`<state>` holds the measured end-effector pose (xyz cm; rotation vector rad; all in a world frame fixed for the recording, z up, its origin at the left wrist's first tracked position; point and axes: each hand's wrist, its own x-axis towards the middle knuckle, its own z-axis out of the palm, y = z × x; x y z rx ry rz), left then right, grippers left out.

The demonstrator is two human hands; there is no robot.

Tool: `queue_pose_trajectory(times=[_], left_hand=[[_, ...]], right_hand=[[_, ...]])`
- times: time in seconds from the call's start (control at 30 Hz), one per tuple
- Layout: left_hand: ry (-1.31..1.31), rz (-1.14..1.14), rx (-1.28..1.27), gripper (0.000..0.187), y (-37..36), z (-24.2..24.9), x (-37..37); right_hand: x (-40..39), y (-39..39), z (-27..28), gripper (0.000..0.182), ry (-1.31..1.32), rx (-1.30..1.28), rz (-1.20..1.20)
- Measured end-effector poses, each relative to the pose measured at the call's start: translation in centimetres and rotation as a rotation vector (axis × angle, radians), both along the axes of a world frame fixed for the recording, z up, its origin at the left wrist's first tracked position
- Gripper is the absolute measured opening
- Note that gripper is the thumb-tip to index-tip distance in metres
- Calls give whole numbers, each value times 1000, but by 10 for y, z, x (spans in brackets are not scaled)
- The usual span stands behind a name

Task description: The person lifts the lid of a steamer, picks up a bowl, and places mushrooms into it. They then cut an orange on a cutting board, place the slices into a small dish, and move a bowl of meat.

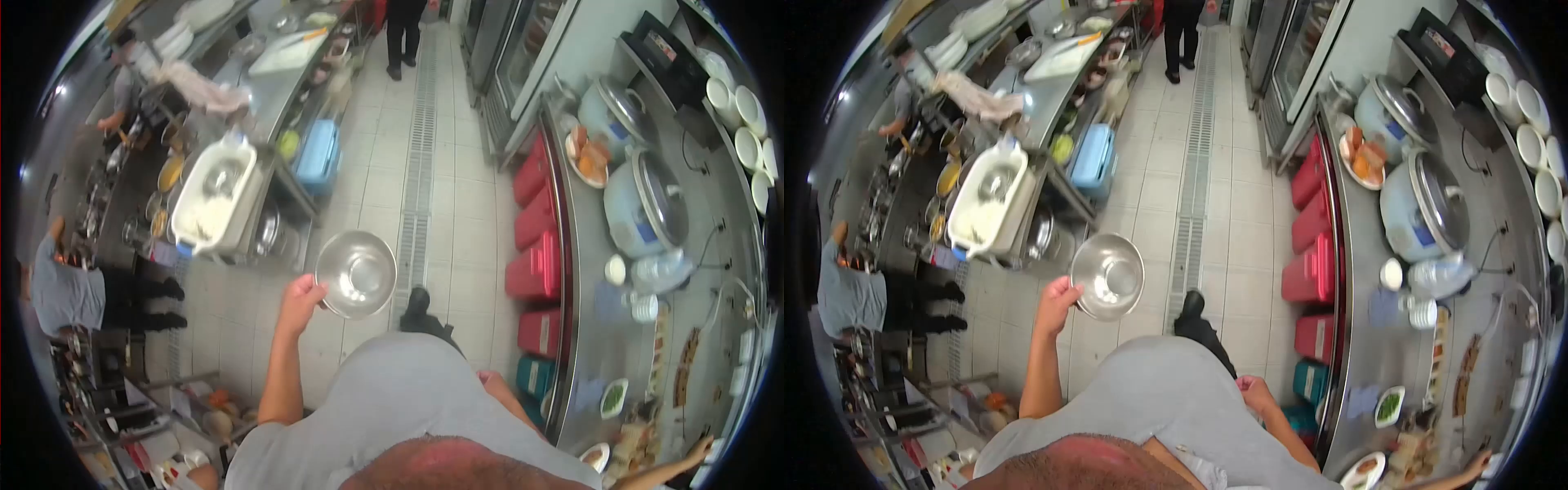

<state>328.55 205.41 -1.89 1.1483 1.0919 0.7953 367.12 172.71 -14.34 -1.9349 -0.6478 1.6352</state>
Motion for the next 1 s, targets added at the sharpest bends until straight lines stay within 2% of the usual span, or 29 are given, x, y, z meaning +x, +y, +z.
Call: queue_pose_trajectory(times=[0.1,0.2,0.4,0.5,0.6,0.73,0.8,0.9,1.0], left_hand=[[-38,-28,-32,13,82,8,64],[-63,-36,-66,13,156,17,121],[-38,-2,-106,14,292,-22,176],[-2,23,-130,15,373,-47,210],[1,-25,-102,17,482,-71,256],[36,-167,-25,20,629,-51,345],[24,-245,24,22,703,-44,402],[41,-424,105,16,798,-28,475],[-3,-502,81,19,870,-19,552]], right_hand=[[45,106,50,25,-78,132,76],[90,200,68,30,61,210,149],[187,360,81,28,19,12,489],[219,463,82,24,-41,-108,412],[259,526,29,22,120,93,180],[301,632,70,23,-48,142,262],[329,667,62,24,-72,68,208],[357,758,129,24,-248,101,384],[410,821,88,26,-158,128,305]])
